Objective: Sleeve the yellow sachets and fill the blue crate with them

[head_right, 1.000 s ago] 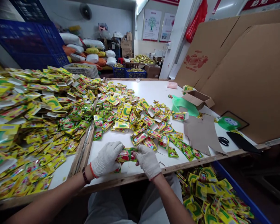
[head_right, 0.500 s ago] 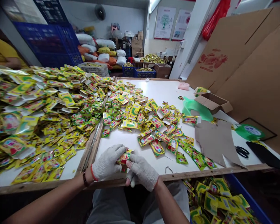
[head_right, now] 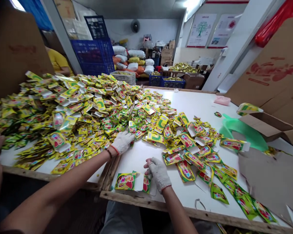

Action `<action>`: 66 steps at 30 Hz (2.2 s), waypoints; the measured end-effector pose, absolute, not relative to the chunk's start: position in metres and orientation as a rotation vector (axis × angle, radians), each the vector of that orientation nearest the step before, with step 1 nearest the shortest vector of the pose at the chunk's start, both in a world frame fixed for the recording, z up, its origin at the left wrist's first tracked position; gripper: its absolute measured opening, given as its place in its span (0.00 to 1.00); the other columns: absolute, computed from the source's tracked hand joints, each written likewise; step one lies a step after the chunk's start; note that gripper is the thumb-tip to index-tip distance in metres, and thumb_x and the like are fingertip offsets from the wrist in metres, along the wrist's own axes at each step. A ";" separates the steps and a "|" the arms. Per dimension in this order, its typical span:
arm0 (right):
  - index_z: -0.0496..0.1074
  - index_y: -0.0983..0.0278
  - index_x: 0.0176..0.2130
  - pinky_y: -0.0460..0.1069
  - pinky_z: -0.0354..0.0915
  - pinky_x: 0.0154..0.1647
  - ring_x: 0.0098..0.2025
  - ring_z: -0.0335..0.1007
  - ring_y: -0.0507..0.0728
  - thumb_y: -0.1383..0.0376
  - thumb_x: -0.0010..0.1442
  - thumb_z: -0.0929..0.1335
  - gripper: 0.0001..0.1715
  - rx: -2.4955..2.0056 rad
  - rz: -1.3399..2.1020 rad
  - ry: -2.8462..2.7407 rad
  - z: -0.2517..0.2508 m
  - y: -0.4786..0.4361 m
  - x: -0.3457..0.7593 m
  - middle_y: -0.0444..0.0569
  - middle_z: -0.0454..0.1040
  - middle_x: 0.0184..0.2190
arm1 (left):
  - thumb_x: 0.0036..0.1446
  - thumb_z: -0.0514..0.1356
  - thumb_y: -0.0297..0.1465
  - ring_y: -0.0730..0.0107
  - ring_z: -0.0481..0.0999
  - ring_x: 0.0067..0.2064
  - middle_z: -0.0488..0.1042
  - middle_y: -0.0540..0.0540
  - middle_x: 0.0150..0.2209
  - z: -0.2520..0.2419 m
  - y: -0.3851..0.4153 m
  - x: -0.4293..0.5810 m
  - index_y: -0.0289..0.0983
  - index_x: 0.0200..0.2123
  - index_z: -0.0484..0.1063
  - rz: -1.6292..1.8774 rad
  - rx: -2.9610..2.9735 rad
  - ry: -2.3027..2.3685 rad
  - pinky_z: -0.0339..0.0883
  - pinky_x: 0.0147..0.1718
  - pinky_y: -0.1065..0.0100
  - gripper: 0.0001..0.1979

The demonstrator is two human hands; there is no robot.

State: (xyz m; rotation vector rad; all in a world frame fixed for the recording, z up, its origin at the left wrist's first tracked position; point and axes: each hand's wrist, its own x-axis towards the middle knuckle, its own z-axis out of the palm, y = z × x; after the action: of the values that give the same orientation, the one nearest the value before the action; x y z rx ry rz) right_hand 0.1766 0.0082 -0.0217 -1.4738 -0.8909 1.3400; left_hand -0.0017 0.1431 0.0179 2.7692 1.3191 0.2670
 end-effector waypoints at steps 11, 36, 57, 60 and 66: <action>0.70 0.63 0.33 0.46 0.61 0.26 0.25 0.64 0.52 0.63 0.46 0.65 0.11 -1.600 0.898 -1.354 -0.032 0.040 0.172 0.44 0.73 0.28 | 0.50 0.55 0.27 0.68 0.72 0.39 0.73 0.48 0.36 0.010 0.102 0.020 0.41 0.42 0.68 0.307 2.651 1.115 0.63 0.37 0.72 0.14; 0.65 0.65 0.26 0.45 0.60 0.25 0.24 0.60 0.51 0.54 0.51 0.66 0.15 -1.431 1.072 -1.093 -0.011 -0.008 0.193 0.43 0.66 0.23 | 0.54 0.51 0.31 0.64 0.70 0.36 0.71 0.45 0.32 0.019 0.134 -0.064 0.36 0.31 0.65 0.564 2.267 1.921 0.61 0.34 0.67 0.06; 0.63 0.65 0.40 0.48 0.70 0.29 0.32 0.68 0.54 0.55 0.53 0.66 0.19 -1.317 0.947 -0.909 0.006 -0.008 0.172 0.48 0.71 0.34 | 0.45 0.64 0.35 0.77 0.67 0.26 0.67 0.52 0.27 0.009 0.041 0.044 0.35 0.33 0.62 0.915 1.188 0.770 0.61 0.25 0.75 0.16; 0.61 0.65 0.43 0.48 0.70 0.23 0.29 0.69 0.53 0.55 0.52 0.67 0.23 -1.313 1.127 -0.922 0.007 -0.011 0.181 0.49 0.71 0.35 | 0.53 0.56 0.39 0.76 0.65 0.27 0.65 0.52 0.25 0.012 0.053 0.049 0.35 0.29 0.63 0.814 1.635 0.878 0.60 0.26 0.75 0.12; 0.60 0.64 0.29 0.42 0.57 0.13 0.15 0.58 0.46 0.56 0.51 0.64 0.14 -1.504 1.022 -0.973 0.003 -0.020 0.196 0.38 0.63 0.19 | 0.51 0.56 0.36 0.58 0.70 0.41 0.71 0.40 0.37 0.023 0.134 0.063 0.35 0.35 0.67 0.455 2.374 1.510 0.61 0.39 0.63 0.11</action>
State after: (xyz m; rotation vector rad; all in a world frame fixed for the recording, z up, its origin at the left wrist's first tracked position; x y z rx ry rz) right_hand 0.1963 -0.0203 0.0030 -1.5042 -0.9730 1.0219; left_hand 0.0630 0.1341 0.0231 2.3742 1.5100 0.4547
